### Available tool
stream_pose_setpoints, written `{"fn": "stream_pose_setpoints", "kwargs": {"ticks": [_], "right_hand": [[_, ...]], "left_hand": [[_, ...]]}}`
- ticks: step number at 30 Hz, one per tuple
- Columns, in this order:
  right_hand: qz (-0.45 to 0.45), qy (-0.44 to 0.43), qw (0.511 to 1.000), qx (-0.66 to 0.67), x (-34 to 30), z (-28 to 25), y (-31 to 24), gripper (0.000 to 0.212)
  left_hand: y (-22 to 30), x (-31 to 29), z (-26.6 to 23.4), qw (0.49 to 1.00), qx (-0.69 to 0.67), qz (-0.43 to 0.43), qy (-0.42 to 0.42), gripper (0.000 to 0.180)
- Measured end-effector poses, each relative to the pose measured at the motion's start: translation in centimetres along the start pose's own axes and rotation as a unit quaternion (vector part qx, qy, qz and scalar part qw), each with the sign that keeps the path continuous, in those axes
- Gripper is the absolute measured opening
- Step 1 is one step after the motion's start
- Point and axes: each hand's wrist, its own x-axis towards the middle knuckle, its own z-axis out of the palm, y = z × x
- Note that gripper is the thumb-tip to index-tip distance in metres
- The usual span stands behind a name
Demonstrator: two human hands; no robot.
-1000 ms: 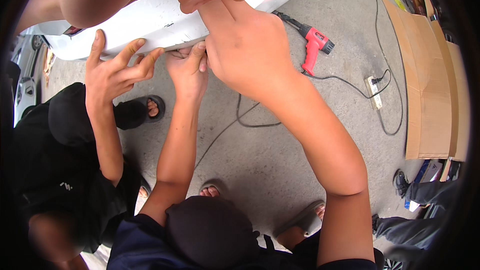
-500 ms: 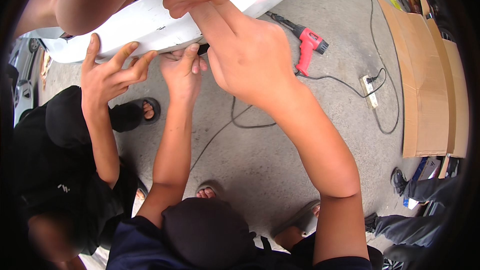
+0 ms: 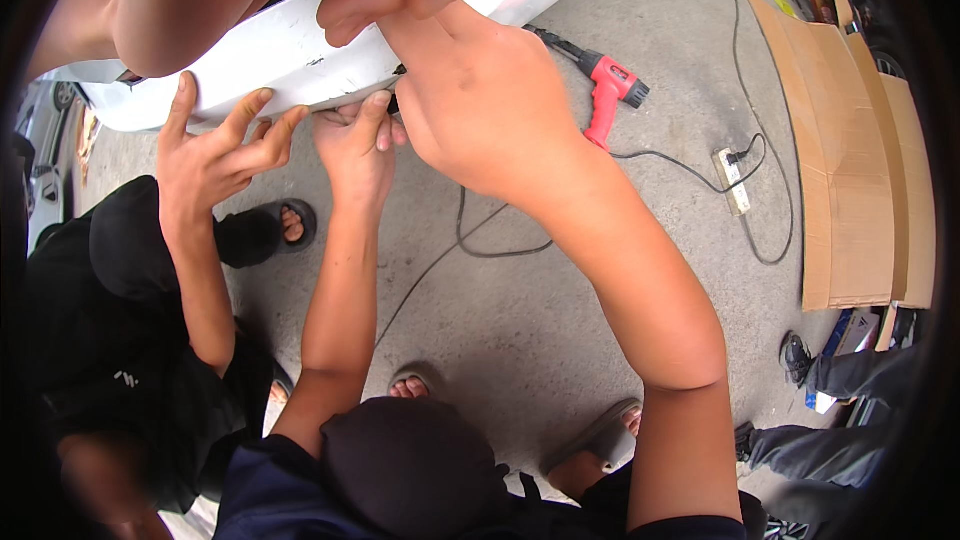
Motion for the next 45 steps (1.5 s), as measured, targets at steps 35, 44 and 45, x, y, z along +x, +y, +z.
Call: {"fn": "stream_pose_setpoints", "kwargs": {"ticks": [35,44,45], "right_hand": [[-0.042,-0.008,0.998,-0.056,0.2,-2.0,0.7,0.032],[-0.01,0.029,1.0,0.0,-0.6,-2.5,1.0,0.033],[0.008,0.036,0.999,0.014,-0.8,-2.4,0.9,0.033]], "left_hand": [[-0.1,0.0,-0.6,1.0,-0.019,0.0,-0.02,0.033],[0.0,-0.5,-0.5,0.999,-0.032,-0.009,-0.007,0.026],[0.0,-0.6,-0.5,0.999,-0.04,-0.008,-0.007,0.027]]}}
